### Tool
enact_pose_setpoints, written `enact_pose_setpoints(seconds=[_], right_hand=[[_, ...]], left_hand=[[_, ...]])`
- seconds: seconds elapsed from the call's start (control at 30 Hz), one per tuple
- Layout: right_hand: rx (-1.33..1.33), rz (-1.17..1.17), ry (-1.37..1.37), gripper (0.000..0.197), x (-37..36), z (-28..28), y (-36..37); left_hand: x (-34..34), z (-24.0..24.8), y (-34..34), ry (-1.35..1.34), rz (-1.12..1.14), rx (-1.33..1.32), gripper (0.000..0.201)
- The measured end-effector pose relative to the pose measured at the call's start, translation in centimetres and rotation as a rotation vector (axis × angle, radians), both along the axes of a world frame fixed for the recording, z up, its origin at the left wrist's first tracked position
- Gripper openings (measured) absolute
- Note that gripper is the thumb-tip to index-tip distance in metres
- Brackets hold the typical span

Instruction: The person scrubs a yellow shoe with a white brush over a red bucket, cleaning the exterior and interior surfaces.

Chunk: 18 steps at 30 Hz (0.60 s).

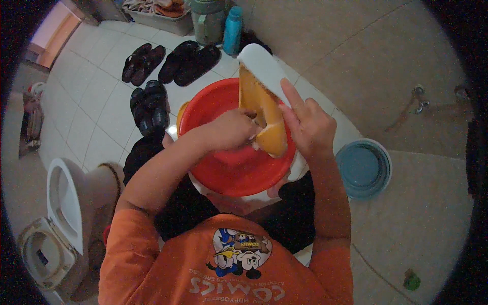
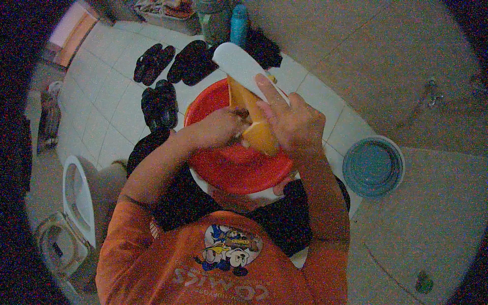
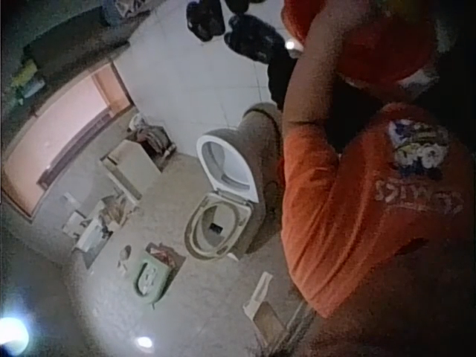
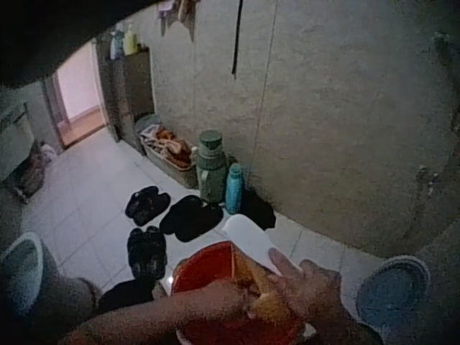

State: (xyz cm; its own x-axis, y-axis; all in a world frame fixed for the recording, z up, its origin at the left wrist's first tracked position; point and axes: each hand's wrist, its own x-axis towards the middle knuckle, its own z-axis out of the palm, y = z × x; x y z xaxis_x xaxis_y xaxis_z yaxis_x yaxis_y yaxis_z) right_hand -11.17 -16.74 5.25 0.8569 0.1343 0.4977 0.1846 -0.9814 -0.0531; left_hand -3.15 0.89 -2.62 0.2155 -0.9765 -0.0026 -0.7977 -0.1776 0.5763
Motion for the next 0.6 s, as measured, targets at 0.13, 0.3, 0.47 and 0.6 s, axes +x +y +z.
enact_pose_setpoints(seconds=[0.13,0.3,0.47,0.6], right_hand=[[-0.004,-0.001,0.057,0.05,-0.7,-0.2,-0.5],[-0.041,-0.005,0.074,0.049,-1.9,-0.2,-0.2],[0.007,0.016,0.042,0.051,-1.8,0.2,0.5],[0.027,0.056,0.035,0.049,-1.3,-0.6,2.1]], left_hand=[[2.4,1.4,1.4,-0.073,0.136,-0.223,0.028],[4.5,4.4,2.4,-0.128,0.407,-0.347,0.031],[3.6,4.1,1.4,0.631,0.664,-0.537,0.026],[2.3,2.7,0.7,0.597,0.645,-0.576,0.036]])
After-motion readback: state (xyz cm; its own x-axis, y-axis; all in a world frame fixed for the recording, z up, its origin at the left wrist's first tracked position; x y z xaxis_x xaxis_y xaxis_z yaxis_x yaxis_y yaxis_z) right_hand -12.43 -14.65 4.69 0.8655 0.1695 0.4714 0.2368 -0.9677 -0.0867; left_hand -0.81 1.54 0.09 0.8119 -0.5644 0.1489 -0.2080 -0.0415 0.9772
